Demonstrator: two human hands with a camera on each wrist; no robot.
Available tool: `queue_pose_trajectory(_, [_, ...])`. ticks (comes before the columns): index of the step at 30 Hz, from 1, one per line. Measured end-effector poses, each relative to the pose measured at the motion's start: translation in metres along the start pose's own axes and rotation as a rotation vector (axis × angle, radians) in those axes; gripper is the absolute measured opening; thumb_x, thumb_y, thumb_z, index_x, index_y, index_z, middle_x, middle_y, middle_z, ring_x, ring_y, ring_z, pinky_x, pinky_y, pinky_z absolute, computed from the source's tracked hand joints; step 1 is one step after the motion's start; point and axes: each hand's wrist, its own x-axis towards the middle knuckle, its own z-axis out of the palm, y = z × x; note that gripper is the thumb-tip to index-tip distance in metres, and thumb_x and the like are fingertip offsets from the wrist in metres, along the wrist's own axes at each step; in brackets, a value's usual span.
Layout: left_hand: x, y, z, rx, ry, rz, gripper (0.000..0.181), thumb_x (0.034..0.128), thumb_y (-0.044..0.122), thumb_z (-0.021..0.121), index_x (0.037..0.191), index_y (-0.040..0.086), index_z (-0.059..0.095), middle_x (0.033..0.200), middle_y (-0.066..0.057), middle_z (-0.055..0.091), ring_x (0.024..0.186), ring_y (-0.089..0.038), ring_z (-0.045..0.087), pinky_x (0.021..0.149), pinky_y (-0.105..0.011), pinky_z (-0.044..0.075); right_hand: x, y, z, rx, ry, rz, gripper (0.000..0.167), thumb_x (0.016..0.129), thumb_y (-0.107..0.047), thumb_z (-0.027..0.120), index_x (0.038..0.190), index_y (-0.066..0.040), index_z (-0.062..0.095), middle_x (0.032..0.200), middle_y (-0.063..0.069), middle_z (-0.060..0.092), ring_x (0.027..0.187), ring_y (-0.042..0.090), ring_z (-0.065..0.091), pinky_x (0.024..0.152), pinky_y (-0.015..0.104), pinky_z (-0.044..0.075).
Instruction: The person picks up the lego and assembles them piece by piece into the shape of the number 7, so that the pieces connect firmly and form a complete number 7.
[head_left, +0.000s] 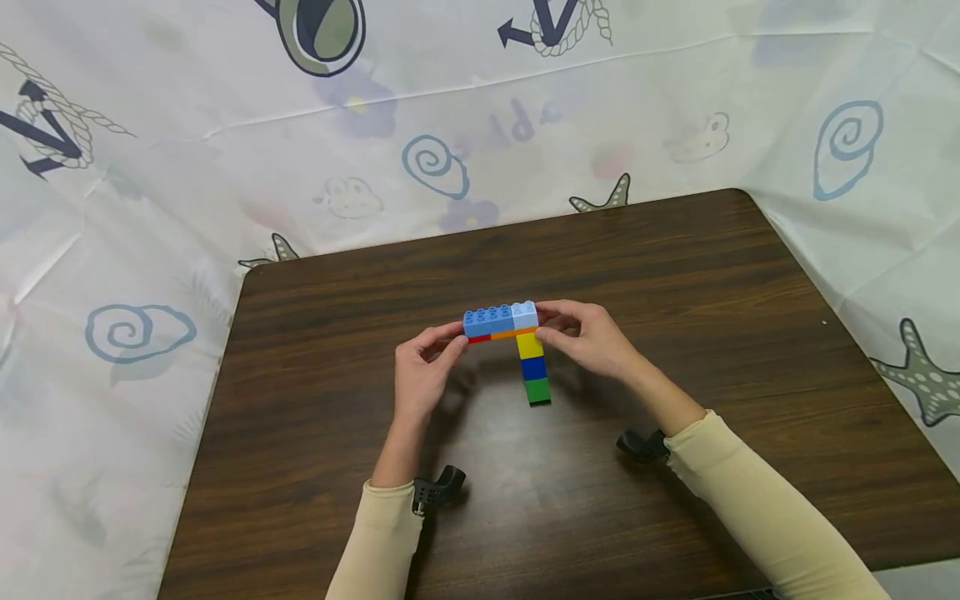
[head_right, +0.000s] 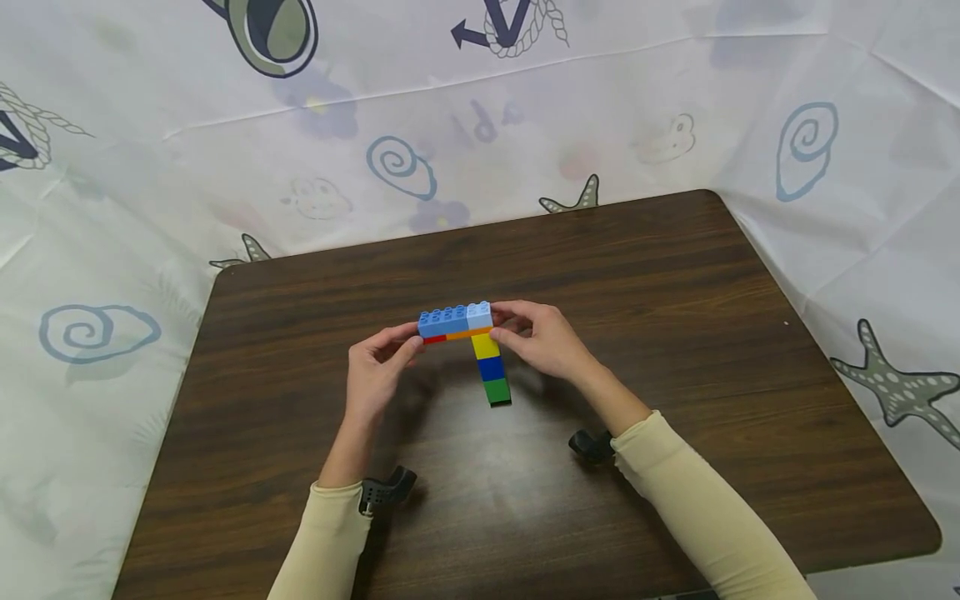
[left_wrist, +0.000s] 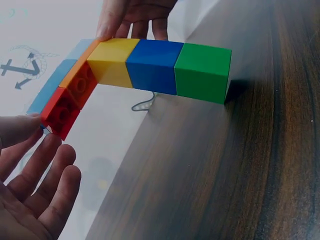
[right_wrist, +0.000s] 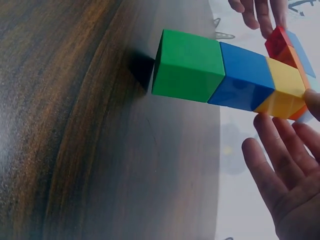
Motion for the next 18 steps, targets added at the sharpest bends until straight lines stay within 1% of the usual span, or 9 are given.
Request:
queue_pose_trajectory(2, [0.001,-0.001,0.0,-0.001,0.001,-0.02,0.024,0.0896,0.005,0.071,0.111,-0.006,0.07,0.105,-0.02,0.07,0.088,-0.046,0.063,0.068,-0.034,0.057,0.001,0.001,0.001,0.003,0.001,0.006,0.041,0.094,-0.019,0.068,0.133,-0.008,0.06,0.123,0.008,0.065,0.095,0.021,0.063,0.083,0.04,0.053])
queue_pose_trajectory(5, [0.004,-0.005,0.001,0.004,-0.001,-0.035,0.025,0.0899,0.005,0.071,0.112,-0.007,0.07,0.105,-0.021,0.07,0.086,-0.043,0.065,0.07,-0.039,0.058,0.003,0.003,0.001,0.004,0.009,0.017,0.041,0.095,-0.02,0.068,0.134,-0.009,0.061,0.125,0.007,0.064,0.096,0.022,0.063,0.084,0.039,0.054])
queue_pose_trajectory(7, [0.007,-0.013,0.001,0.004,-0.006,-0.045,0.025,0.0907,0.006,0.07,0.113,-0.006,0.07,0.105,-0.021,0.07,0.084,-0.037,0.067,0.071,-0.042,0.057,0.003,0.004,0.002,0.005,0.018,0.022,0.041,0.094,-0.02,0.068,0.133,-0.009,0.061,0.125,0.007,0.065,0.097,0.022,0.063,0.084,0.04,0.054])
queue_pose_trajectory(9, [0.01,-0.022,0.001,0.005,-0.013,-0.048,0.025,0.0919,0.007,0.069,0.114,-0.005,0.07,0.106,-0.023,0.069,0.083,-0.034,0.068,0.072,-0.047,0.057,0.004,0.006,0.002,-0.001,0.025,0.03,0.04,0.095,-0.021,0.068,0.132,-0.008,0.062,0.124,0.009,0.065,0.097,0.024,0.063,0.085,0.04,0.054])
queue_pose_trajectory(12, [0.013,-0.034,0.002,0.006,-0.02,-0.071,0.025,0.0933,0.011,0.068,0.116,-0.001,0.071,0.106,-0.024,0.069,0.086,-0.038,0.067,0.074,-0.051,0.056,0.005,0.007,0.003,-0.015,0.026,0.06,0.04,0.095,-0.022,0.067,0.131,-0.007,0.062,0.122,0.01,0.066,0.097,0.025,0.063,0.084,0.04,0.054])
queue_pose_trajectory(14, [0.013,-0.038,0.003,0.012,-0.021,-0.082,0.025,0.0936,0.013,0.068,0.116,0.002,0.071,0.106,-0.024,0.069,0.088,-0.044,0.065,0.074,-0.05,0.057,0.006,0.008,0.003,-0.031,0.018,0.088,0.04,0.095,-0.023,0.067,0.131,-0.006,0.062,0.119,0.011,0.067,0.096,0.026,0.063,0.083,0.039,0.055])
queue_pose_trajectory(17, [0.013,-0.042,0.005,0.024,-0.021,-0.103,0.025,0.0939,0.014,0.068,0.117,0.004,0.071,0.105,-0.023,0.069,0.089,-0.046,0.064,0.072,-0.043,0.058,0.007,0.009,0.003,-0.044,0.002,0.128,0.039,0.096,-0.023,0.067,0.13,-0.006,0.063,0.115,0.011,0.067,0.093,0.026,0.064,0.08,0.037,0.056])
queue_pose_trajectory(18, [0.013,-0.043,0.005,0.029,-0.021,-0.109,0.025,0.0941,0.014,0.068,0.117,0.004,0.071,0.105,-0.023,0.069,0.089,-0.046,0.064,0.071,-0.042,0.058,0.008,0.01,0.004,-0.047,-0.003,0.138,0.039,0.096,-0.023,0.066,0.13,-0.006,0.063,0.114,0.011,0.067,0.092,0.026,0.064,0.079,0.036,0.056])
